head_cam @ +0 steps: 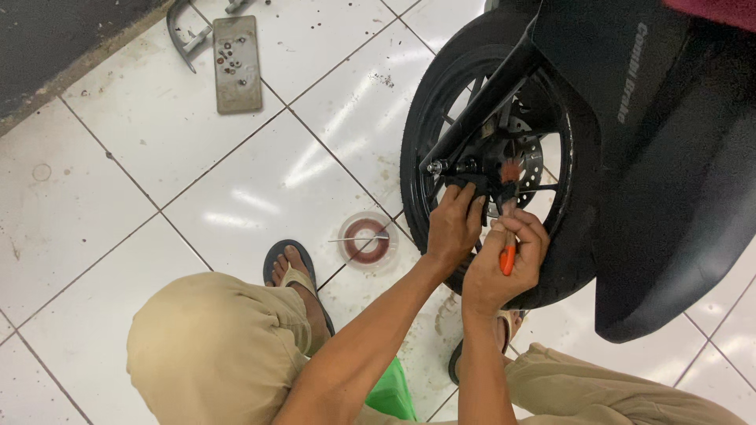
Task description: The person sits on the floor and uses a brush and a cloth to clean the front wheel hub and brake disc of a motorcycle. They scrub the metal components with the brush and wipe them with the cloth.
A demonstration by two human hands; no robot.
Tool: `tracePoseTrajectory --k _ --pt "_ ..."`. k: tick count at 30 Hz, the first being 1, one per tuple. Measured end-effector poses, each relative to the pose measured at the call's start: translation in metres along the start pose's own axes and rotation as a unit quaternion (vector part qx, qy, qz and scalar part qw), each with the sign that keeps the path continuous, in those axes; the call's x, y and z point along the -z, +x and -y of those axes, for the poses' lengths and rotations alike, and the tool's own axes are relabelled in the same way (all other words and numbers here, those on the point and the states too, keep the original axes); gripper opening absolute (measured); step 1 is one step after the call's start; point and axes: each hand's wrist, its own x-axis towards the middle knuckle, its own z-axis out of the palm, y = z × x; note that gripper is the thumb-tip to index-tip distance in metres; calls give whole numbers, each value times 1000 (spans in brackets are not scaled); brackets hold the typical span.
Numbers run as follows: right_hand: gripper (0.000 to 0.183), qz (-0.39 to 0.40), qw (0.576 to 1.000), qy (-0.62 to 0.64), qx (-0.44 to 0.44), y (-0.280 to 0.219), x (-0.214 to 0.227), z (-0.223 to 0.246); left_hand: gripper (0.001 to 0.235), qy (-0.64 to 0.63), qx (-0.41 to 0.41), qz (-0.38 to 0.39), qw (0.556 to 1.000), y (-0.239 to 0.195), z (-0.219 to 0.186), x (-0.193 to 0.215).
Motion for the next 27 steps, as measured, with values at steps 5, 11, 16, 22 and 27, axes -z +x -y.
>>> tracePoseTrajectory --k 5,11,16,22,27 --pt "7 14 1000 -9 -1 -2 3 -3 30 35 -29 -29 999 24 -20 0" --pt "8 36 999 -31 -12 -9 -1 -3 36 49 -49 -25 997 26 -21 4" --pt "7 45 998 -41 -16 -8 -2 -2 34 34 -26 -60 997 -7 11 -19" --pt "8 53 997 -50 -39 -17 -3 -2 30 35 80 -56 995 -50 52 -21" --pt "8 56 996 -59 -30 -17 1 -5 33 -53 108 -61 991 -32 28 -15"
